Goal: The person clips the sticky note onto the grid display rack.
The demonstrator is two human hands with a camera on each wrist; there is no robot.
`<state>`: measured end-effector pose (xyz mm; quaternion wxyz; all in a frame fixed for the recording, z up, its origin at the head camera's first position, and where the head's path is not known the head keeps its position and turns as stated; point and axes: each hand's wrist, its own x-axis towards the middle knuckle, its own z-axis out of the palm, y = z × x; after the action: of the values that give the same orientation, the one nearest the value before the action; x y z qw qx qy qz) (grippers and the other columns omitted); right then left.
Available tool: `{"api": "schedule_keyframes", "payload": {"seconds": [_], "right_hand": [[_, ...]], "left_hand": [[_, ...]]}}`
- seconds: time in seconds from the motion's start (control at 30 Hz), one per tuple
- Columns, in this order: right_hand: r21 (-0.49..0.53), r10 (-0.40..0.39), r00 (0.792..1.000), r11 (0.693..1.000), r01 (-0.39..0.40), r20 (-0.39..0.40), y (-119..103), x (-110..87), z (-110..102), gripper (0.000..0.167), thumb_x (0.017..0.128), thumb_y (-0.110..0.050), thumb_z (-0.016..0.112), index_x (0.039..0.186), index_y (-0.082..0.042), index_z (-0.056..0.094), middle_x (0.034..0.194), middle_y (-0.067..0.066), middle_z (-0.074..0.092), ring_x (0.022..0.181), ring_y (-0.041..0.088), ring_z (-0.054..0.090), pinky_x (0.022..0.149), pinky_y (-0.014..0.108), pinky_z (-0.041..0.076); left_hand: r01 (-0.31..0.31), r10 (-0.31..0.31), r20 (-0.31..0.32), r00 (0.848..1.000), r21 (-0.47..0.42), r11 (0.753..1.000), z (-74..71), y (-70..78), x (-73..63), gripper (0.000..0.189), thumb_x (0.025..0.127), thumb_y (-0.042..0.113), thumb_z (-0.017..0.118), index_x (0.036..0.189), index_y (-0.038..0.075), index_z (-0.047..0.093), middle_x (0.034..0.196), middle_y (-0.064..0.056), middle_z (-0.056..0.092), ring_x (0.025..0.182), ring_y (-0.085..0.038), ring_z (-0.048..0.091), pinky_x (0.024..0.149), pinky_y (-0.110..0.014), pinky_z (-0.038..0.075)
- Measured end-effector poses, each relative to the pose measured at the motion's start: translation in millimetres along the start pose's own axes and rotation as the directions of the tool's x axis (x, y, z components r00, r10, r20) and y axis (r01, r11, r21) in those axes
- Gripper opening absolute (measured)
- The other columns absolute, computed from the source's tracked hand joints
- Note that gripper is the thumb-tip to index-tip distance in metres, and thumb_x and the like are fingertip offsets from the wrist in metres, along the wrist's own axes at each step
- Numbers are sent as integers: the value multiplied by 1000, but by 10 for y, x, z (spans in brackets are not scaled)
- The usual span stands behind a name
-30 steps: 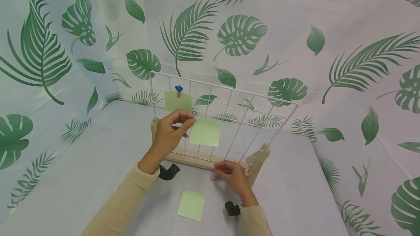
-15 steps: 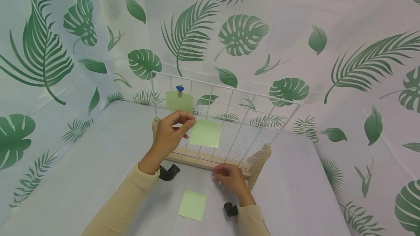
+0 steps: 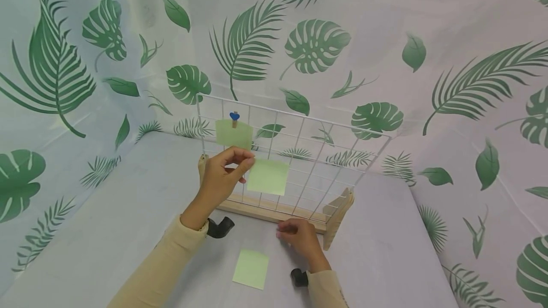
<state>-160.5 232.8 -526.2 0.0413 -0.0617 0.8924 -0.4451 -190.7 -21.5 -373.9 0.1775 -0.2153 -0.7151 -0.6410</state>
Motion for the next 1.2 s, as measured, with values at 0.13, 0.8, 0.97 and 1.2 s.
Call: {"api": "schedule_keyframes", "payload": {"seconds": [0.13, 0.8, 0.97, 1.2], "right_hand": [[-41, -44, 999, 998, 43, -7, -9, -12, 8, 15, 84, 4, 88, 96, -3, 81, 99, 10, 81, 88, 22, 76, 73, 25, 59], [21, -192, 979, 981, 191, 65, -103, -113, -114, 13, 96, 3, 76, 108, 3, 81, 110, 17, 79, 93, 15, 71, 80, 25, 58], [94, -239, 971, 967, 235, 26, -190, -129, -196, 12, 96, 8, 73, 107, 8, 79, 105, 18, 77, 92, 14, 72, 82, 25, 61], [181, -269, 963, 946, 267, -14, -251, -129, -244, 11, 96, 9, 74, 106, 8, 77, 107, 22, 77, 90, 2, 70, 79, 21, 61]], "left_hand": [[0, 0, 0, 1000, -3, 1000, 0, -6, -8, 10, 104, 8, 74, 109, -1, 74, 99, -13, 77, 88, -22, 71, 59, -29, 62], [-12, 12, -3, 1000, -7, 1000, 8, -20, -17, 9, 104, 7, 74, 108, -2, 74, 101, -14, 78, 89, -25, 73, 59, -29, 62], [-14, 14, 2, 1000, -8, 1000, 12, -27, -15, 9, 104, 7, 73, 108, -2, 74, 101, -15, 78, 88, -25, 73, 59, -29, 62], [-16, 16, 15, 1000, -11, 1000, 14, -29, -11, 10, 104, 7, 73, 109, -2, 74, 102, -14, 78, 88, -27, 72, 60, -28, 62]]}}
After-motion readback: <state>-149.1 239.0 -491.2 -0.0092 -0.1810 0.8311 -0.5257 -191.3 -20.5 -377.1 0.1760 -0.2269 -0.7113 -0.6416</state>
